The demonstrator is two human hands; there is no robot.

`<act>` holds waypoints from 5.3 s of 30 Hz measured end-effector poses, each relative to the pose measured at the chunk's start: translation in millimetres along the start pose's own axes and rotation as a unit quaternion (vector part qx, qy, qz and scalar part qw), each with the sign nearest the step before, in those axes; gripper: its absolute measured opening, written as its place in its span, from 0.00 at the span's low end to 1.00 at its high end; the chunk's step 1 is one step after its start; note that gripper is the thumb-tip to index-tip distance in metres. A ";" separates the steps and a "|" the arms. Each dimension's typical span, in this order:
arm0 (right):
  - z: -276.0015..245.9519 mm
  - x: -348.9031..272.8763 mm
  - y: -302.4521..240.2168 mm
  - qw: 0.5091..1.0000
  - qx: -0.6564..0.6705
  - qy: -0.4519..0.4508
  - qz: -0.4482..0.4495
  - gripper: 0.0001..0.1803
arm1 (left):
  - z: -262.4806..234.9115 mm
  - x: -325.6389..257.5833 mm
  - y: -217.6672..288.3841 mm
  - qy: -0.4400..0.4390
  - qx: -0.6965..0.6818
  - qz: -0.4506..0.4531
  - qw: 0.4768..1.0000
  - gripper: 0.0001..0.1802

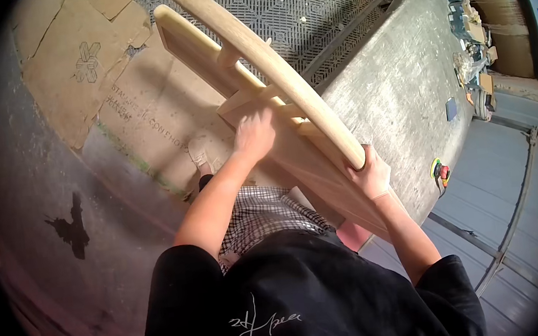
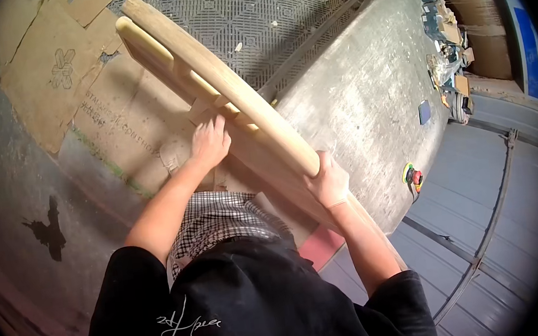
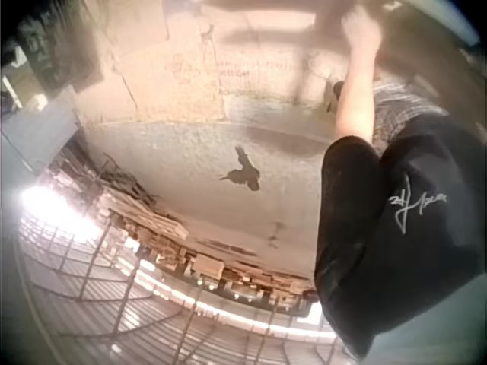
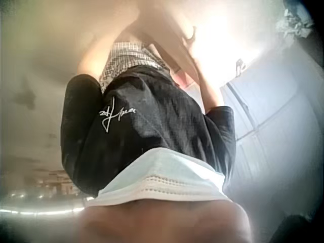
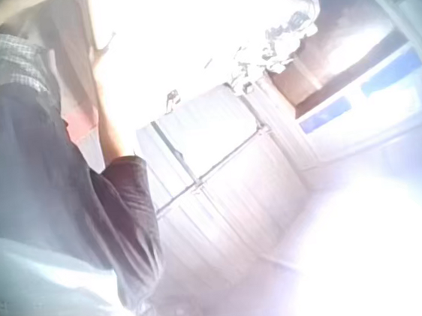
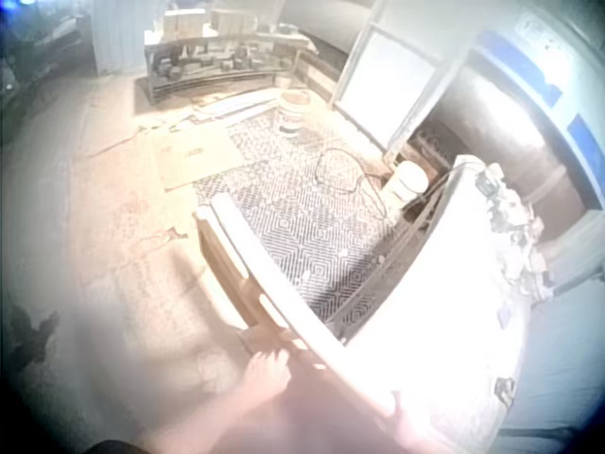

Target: The person sands the interior and exterior surfaces of a wooden headboard or railing piece using a sanding block and a pneumatic orbital sander.

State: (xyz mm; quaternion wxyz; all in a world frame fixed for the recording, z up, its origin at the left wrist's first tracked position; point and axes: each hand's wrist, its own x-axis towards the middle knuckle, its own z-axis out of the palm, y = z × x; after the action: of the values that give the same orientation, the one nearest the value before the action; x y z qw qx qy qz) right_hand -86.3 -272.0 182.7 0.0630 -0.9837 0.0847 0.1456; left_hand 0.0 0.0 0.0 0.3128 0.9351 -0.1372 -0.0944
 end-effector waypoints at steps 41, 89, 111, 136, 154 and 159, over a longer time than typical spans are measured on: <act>3.3 -6.1 -1.7 0.999 -0.004 0.043 -0.004 0.28 | -74.9 -31.9 -10.3 -0.121 0.058 0.186 0.973 0.33; -43.4 517.5 -603.5 0.976 0.172 -0.124 0.053 0.21 | -535.7 322.7 -814.9 -0.172 -0.303 -0.360 0.865 0.16; 39.2 676.9 -447.3 0.838 0.342 -0.346 0.247 0.23 | -392.1 990.2 -499.8 -0.518 0.082 0.117 0.843 0.20; -79.3 895.6 -47.9 0.605 0.466 -0.088 0.640 0.21 | -17.5 1437.3 35.7 -0.553 0.268 0.312 0.725 0.16; -126.9 909.1 242.5 0.478 0.540 0.062 0.690 0.12 | 235.4 1496.6 525.7 -0.544 -0.107 0.232 0.799 0.10; -89.8 879.4 303.2 0.519 0.431 0.081 0.734 0.10 | 288.2 1473.5 712.5 -0.406 -0.197 0.371 0.811 0.13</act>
State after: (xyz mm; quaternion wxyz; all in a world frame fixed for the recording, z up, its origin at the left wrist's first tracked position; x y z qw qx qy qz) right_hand 711.9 -712.2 -23.4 0.3429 -0.4334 0.8334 0.0060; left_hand 1175.3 -1172.6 74.9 0.4171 0.6079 -0.5671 -0.3672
